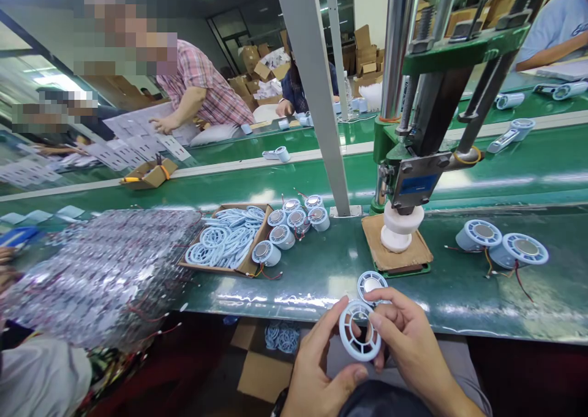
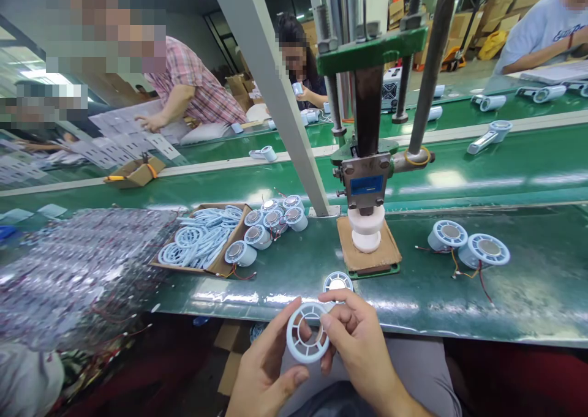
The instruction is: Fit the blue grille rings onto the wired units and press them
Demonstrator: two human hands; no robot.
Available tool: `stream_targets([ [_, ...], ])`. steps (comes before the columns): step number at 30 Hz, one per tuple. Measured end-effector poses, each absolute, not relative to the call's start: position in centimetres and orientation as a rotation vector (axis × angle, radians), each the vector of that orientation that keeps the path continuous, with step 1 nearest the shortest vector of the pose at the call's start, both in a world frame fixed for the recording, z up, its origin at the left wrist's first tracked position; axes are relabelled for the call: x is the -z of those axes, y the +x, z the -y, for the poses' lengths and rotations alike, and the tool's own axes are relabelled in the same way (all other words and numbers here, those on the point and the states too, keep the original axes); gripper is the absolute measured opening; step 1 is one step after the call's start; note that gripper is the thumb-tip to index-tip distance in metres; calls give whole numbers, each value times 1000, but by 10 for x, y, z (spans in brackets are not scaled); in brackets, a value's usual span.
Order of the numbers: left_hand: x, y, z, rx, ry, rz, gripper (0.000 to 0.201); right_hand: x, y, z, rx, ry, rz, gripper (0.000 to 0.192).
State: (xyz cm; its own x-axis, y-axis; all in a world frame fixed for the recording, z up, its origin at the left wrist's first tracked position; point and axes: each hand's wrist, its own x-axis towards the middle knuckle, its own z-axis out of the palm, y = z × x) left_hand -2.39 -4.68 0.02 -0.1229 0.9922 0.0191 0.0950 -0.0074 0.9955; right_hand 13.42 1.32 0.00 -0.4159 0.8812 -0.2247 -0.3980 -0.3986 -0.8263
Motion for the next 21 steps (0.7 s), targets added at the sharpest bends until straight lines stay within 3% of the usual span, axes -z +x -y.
stream_targets([
  [11, -13, -10, 46, -1346, 960, -1203, 71, -1, 132, -10, -1883, -861, 897, 45],
  [21, -18, -10, 42, -1361, 735, -1142, 70, -1, 130, -11, -2069, -768, 779, 51],
])
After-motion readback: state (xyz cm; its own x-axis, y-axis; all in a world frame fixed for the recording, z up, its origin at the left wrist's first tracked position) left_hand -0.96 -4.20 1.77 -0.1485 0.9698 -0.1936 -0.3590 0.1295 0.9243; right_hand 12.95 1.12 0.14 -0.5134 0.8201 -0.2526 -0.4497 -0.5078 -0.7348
